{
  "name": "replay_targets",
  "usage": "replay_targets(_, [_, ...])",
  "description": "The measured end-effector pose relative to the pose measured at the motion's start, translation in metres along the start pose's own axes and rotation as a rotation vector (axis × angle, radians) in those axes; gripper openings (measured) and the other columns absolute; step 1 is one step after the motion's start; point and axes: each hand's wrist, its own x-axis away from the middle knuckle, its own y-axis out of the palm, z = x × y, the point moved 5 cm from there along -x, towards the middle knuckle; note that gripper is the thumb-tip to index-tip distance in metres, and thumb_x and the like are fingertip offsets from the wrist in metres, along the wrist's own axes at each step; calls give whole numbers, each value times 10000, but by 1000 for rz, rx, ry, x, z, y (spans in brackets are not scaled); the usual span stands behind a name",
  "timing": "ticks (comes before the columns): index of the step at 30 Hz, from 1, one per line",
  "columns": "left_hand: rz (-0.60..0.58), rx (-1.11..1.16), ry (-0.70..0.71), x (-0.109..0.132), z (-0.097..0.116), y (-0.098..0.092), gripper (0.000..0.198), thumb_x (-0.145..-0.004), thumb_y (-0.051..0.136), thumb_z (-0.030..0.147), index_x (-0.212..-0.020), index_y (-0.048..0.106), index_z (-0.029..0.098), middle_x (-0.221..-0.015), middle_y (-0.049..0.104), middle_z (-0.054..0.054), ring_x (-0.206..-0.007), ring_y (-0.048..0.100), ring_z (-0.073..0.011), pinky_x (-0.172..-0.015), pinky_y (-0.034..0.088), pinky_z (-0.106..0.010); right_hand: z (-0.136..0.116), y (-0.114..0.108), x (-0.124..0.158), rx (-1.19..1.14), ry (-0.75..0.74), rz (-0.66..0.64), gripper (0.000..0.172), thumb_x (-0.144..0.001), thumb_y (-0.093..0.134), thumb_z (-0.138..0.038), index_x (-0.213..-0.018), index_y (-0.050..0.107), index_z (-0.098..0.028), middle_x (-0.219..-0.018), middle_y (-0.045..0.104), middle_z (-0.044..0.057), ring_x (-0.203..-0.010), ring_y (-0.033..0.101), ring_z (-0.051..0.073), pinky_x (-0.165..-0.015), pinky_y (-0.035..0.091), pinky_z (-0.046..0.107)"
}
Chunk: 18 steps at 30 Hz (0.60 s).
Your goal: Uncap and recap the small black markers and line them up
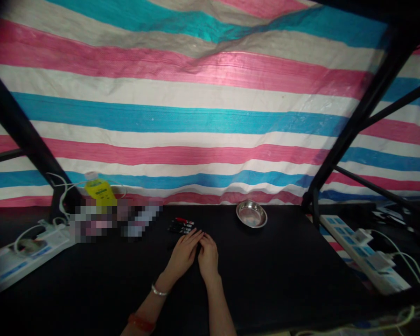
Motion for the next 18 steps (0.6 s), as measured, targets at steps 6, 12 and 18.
replay_targets(6, [7, 32, 0, 1, -1, 2, 474, -832, 338, 53, -1258, 479, 203, -1279, 539, -53, -1275, 374, -182, -1012, 331, -413, 0, -4, -1, -108, -10, 93, 428, -671, 372, 0, -844, 716, -189, -873, 697, 68, -876, 632, 189, -838, 482, 346])
replay_targets(12, [15, 80, -37, 0, -3, 1, 401, -860, 354, 94, -1192, 543, 218, -1160, 621, -56, -1175, 484, -188, -965, 363, -419, 3, -5, 0, -66, 20, 102, 389, -666, 393, 3, -768, 711, -196, -798, 684, 54, -792, 626, 187, -770, 487, 328])
replay_targets(18, [29, 91, -65, -2, 0, -5, 343, -867, 384, 122, -1130, 584, 212, -1076, 650, -53, -1043, 546, -182, -901, 398, -374, -1, -8, 0, -50, 11, 99, 374, -676, 389, -10, -737, 699, -210, -775, 675, 40, -814, 606, 180, -761, 478, 304])
